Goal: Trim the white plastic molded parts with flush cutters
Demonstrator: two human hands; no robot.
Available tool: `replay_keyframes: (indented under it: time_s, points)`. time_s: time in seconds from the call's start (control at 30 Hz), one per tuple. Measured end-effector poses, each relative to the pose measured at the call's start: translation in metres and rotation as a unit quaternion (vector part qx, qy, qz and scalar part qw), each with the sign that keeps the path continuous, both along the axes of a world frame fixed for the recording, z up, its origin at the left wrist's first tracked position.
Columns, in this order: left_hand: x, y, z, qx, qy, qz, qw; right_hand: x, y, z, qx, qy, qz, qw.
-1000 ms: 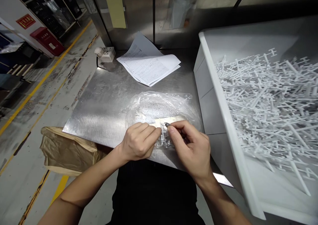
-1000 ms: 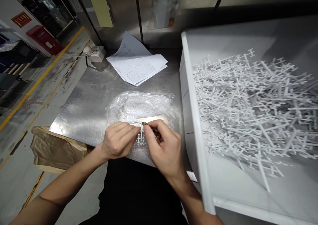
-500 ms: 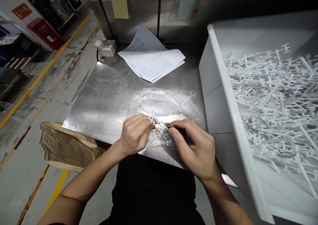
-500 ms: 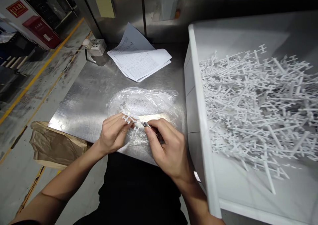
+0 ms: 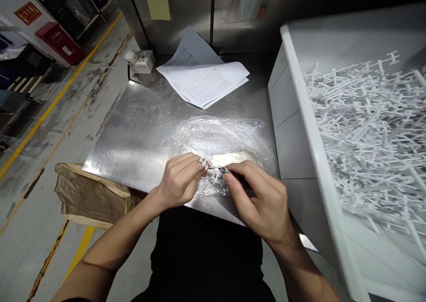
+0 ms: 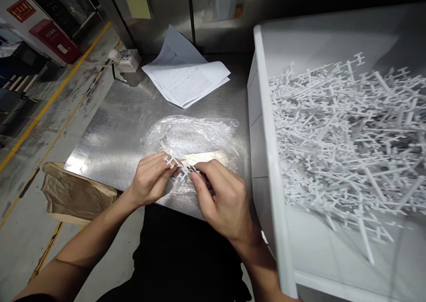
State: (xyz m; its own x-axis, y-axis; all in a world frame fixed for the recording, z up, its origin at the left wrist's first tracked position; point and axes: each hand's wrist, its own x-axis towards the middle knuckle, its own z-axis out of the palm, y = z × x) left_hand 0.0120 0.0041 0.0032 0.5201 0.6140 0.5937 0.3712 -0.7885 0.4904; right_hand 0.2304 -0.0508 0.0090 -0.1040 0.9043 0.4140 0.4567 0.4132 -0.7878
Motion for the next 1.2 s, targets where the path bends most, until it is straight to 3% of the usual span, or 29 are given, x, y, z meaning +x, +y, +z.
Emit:
replay_keyframes:
  time_s: [0.33,0.63,1.2]
  points:
    - [0.0043,-0.0001,-0.0017,-0.028,0.006,0.033,0.999,-0.0043,0.0017,0.0015,-0.095,0.036,-0.051,0.994]
    - [0.0015,0.0009,-0.0015,-0.023,0.013,0.038,0.999,-0.0031,-0.0003,0.0022,-0.008,0.025,0.031,0.999]
    - [0.0034,-0.0002,-0.0013,0.000,0.011,0.036,0.999,-0.0030,-0.0002,0.0023,0.008,-0.006,0.032,0.999]
